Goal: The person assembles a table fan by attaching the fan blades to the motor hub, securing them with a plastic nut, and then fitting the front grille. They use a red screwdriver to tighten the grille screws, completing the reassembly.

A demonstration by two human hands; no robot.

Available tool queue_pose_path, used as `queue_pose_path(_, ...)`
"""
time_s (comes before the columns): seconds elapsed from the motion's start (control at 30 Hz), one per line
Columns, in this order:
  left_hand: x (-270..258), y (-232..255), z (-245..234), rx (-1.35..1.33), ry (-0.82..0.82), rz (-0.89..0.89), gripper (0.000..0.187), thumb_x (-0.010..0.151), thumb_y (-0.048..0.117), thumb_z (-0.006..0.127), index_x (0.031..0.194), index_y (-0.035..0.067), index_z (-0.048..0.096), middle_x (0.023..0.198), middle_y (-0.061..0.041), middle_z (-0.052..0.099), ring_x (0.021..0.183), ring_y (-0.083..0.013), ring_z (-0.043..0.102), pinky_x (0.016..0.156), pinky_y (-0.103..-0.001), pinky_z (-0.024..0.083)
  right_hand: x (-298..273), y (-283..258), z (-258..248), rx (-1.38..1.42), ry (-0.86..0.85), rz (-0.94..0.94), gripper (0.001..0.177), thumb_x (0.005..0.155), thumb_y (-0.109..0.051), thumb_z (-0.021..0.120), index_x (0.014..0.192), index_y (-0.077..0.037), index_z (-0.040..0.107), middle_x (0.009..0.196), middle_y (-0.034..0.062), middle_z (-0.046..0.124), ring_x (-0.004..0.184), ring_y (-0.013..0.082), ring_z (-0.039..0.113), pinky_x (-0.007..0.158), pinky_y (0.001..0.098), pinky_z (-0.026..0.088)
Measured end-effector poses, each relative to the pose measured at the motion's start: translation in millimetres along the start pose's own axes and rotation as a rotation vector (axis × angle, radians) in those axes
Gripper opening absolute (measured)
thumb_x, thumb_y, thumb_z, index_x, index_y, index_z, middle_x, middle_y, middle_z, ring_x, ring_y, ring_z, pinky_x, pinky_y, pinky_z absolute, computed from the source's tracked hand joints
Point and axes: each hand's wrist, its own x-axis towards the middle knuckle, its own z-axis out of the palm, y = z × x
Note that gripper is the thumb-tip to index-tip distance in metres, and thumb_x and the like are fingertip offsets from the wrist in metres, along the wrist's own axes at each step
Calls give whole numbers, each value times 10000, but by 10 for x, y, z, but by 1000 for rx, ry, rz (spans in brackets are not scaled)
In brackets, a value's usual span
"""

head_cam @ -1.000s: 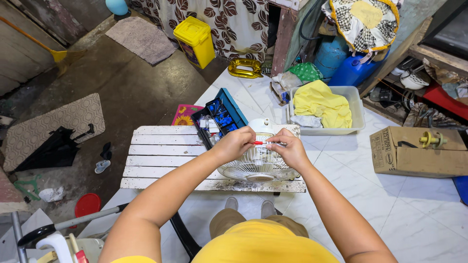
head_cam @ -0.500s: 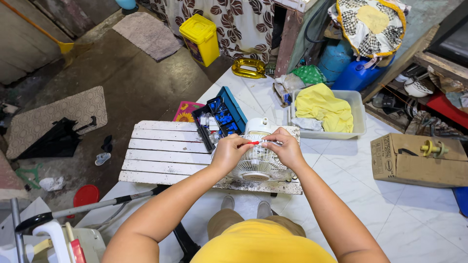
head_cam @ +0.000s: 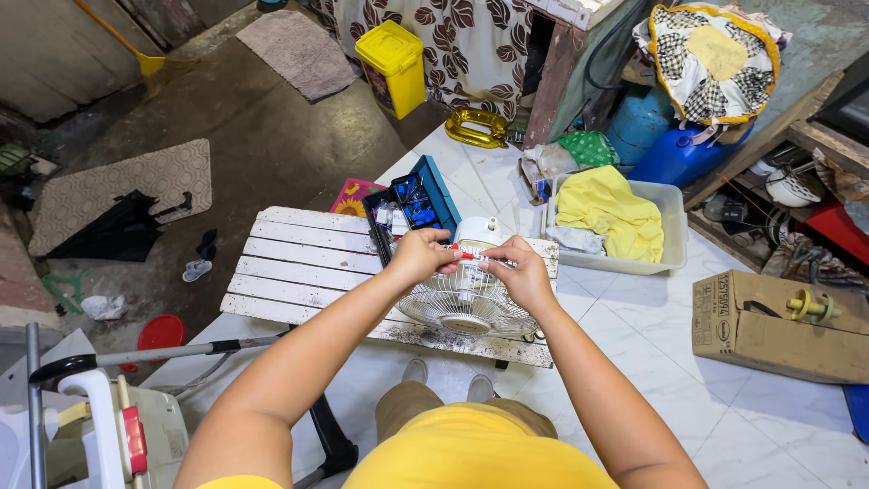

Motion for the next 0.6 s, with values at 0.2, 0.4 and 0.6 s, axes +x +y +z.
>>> queue_pose_path(0.2, -57, 173, -41, 125, -105, 7, 224, 867, 47, 785, 1017, -97, 700, 815, -149, 758, 630, -126, 699, 585, -251, 570, 22, 33, 5, 19, 0, -10, 226, 779, -151, 859, 991, -84, 820, 868, 33, 607, 861, 156, 595, 799, 285, 477)
queue_pose_path(0.4, -363, 398, -58, 811, -58, 696, 115, 845, 97, 798, 943, 55, 755, 851, -86, 749, 751, -203, 725, 662, -318, 571, 59, 71, -3, 38, -12, -30, 221, 787, -152, 861, 989, -73, 821, 866, 37, 610, 862, 161, 594, 819, 281, 473)
queue_pose_path(0.6, -530, 450, -97, 1046, -33, 1141, 122, 864, 72, 733, 983, 90, 707, 1070, -40, 750, 918, -237, 728, 731, -339, 596, 40, 46, -7, 21, -22, -19, 227, 786, -160, 856, 998, -88, 815, 896, 28, 629, 894, 155, 619, 828, 280, 491)
